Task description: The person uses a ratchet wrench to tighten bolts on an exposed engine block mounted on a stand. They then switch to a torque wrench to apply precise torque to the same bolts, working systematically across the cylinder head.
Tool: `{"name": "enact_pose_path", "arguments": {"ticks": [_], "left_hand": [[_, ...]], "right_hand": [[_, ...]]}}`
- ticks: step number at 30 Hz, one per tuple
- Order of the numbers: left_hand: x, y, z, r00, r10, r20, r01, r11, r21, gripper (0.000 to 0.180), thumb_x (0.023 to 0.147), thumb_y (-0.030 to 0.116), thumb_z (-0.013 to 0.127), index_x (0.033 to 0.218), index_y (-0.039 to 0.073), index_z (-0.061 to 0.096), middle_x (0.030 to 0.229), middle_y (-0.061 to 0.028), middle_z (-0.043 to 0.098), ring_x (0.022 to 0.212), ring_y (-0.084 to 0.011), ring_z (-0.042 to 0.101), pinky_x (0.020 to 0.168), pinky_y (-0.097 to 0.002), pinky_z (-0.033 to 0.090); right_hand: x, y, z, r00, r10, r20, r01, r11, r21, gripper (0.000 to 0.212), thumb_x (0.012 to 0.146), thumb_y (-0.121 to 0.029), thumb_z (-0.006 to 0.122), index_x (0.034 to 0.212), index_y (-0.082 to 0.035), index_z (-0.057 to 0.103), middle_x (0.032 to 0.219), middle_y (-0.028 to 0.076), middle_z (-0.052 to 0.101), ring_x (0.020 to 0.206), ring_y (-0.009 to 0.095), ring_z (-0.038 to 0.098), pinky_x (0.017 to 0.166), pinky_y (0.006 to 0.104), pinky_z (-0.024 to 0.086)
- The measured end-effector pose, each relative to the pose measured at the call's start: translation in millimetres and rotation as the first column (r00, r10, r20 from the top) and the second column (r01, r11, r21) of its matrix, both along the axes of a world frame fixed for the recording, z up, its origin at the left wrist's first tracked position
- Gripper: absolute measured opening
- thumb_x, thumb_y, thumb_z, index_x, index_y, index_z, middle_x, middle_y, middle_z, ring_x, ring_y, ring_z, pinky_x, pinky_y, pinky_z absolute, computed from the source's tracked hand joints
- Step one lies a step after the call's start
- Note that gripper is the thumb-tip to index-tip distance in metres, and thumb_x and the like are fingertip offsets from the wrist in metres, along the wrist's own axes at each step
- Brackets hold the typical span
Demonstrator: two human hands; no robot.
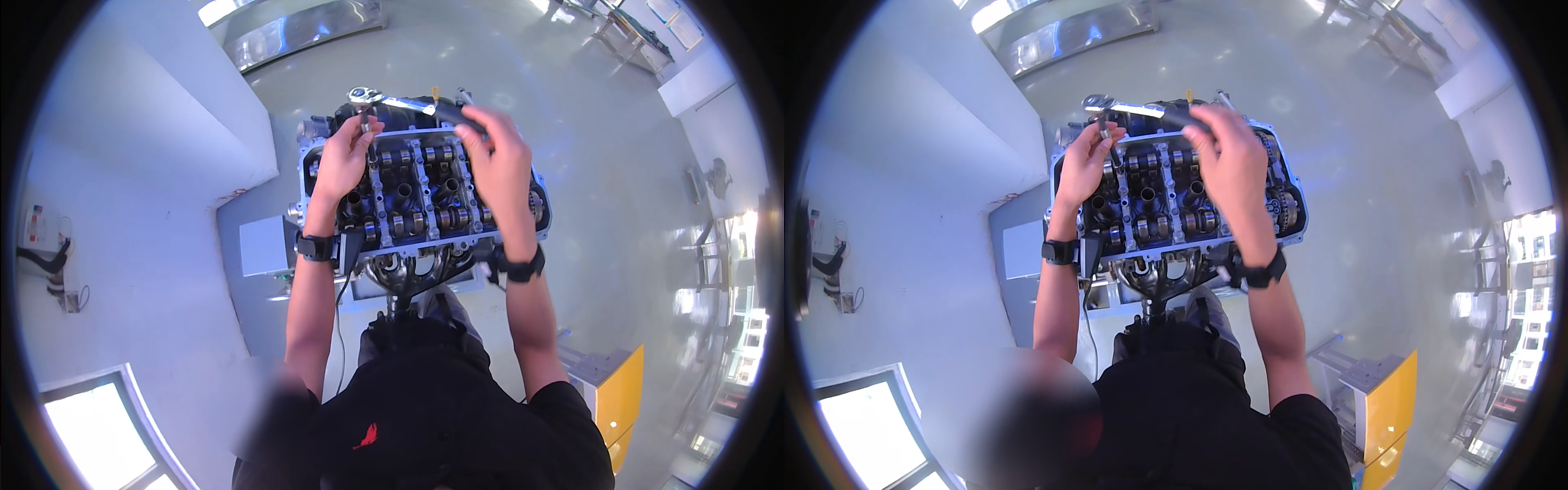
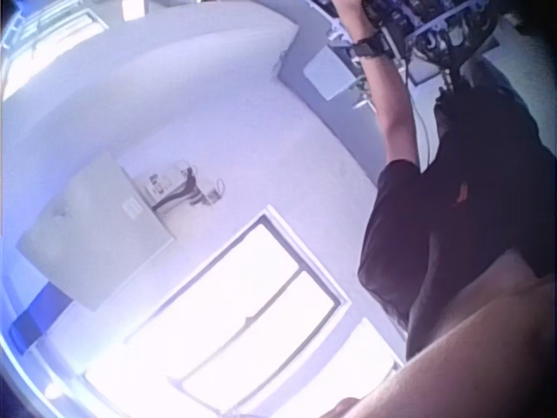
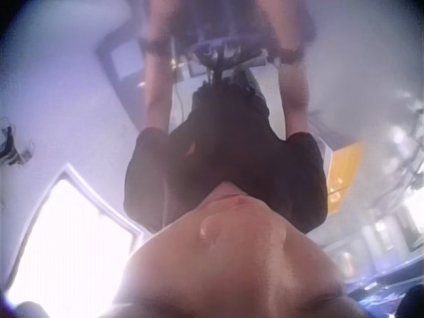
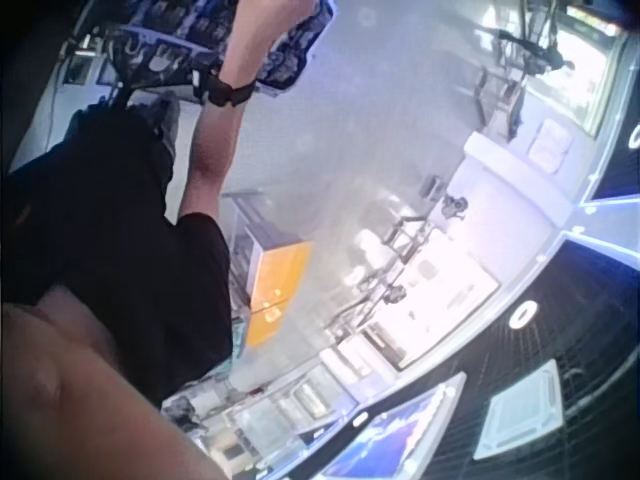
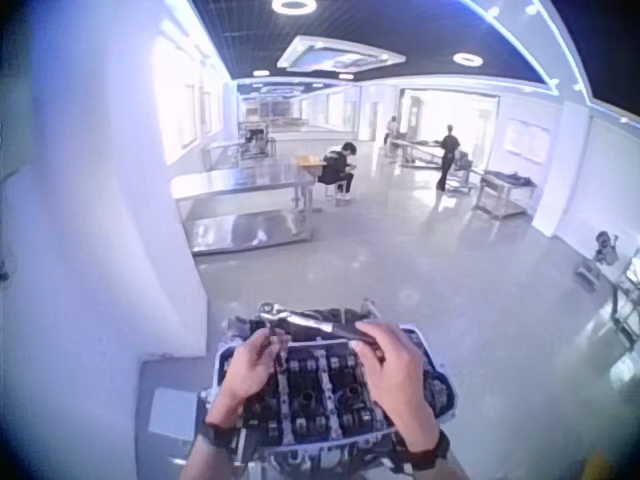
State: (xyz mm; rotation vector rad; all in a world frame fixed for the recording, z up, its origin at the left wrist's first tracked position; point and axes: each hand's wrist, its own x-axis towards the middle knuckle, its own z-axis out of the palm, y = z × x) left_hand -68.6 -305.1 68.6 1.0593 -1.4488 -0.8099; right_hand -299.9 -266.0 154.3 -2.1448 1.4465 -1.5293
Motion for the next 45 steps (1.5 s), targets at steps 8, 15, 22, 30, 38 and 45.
{"name": "enact_pose_path", "arguments": {"ticks": [8,15,22,30,38,45], "left_hand": [[-6,19,11,0.933,0.300,0.200,-0.313,0.949,0.034,0.018,0.085,0.005,0.070,0.100,-0.003,0.065,0.090,-0.0134,0.074,0.083,-0.0191,0.072,0.075,-0.0284,0.054],[-30,53,34,0.918,0.376,0.127,-0.372,0.927,-0.053,0.018,0.082,0.007,0.074,0.097,0.000,0.067,0.084,-0.0130,0.073,0.077,-0.0190,0.072,0.069,-0.0279,0.054],[-72,82,25,0.971,0.144,0.189,-0.129,0.988,-0.091,0.012,0.081,0.002,0.072,0.088,-0.002,0.062,0.079,-0.0144,0.069,0.068,-0.0243,0.069,0.061,-0.0316,0.052],[-101,87,16,0.970,0.144,0.197,-0.141,0.989,-0.034,0.013,0.082,0.002,0.071,0.089,-0.003,0.062,0.077,-0.0160,0.067,0.071,-0.0273,0.071,0.061,-0.0312,0.052],[-96,113,-3,0.945,0.237,0.227,-0.229,0.971,-0.064,0.013,0.081,-0.005,0.062,0.094,-0.002,0.065,0.072,-0.0162,0.062,0.058,-0.0267,0.059,0.057,-0.0325,0.046],[-113,115,-11,0.960,0.193,0.205,-0.207,0.977,0.049,0.019,0.088,-0.004,0.055,0.107,-0.003,0.059,0.090,-0.0140,0.071,0.087,-0.0245,0.071,0.077,-0.0304,0.052]], "right_hand": [[19,41,-8,0.982,0.191,0.013,-0.188,0.975,-0.115,0.027,0.074,-0.010,0.081,0.098,-0.006,0.068,0.095,0.010,0.063,0.075,0.022,0.063,0.062,0.0316,0.051],[1,66,-10,0.951,0.232,0.205,-0.174,0.948,-0.266,0.036,0.069,-0.001,0.083,0.101,-0.004,0.066,0.099,0.013,0.062,0.084,0.023,0.063,0.068,0.0310,0.053],[-39,99,-31,0.834,0.206,0.512,-0.138,0.976,-0.168,0.032,0.077,0.003,0.076,0.100,-0.003,0.054,0.110,0.019,0.057,0.093,0.020,0.056,0.076,0.0305,0.052],[-62,118,-48,0.894,0.098,0.436,-0.060,0.993,-0.100,0.030,0.073,0.000,0.079,0.093,-0.004,0.056,0.103,0.016,0.060,0.089,0.025,0.059,0.076,0.0337,0.049],[-72,130,-36,0.919,0.178,0.352,-0.121,0.977,-0.177,0.029,0.069,-0.003,0.084,0.087,-0.007,0.062,0.099,0.014,0.064,0.079,0.025,0.063,0.065,0.0308,0.050],[-87,110,-64,0.887,0.235,0.399,-0.172,0.967,-0.188,0.030,0.068,-0.004,0.085,0.087,-0.006,0.061,0.097,0.014,0.064,0.078,0.024,0.063,0.064,0.0320,0.051]]}}
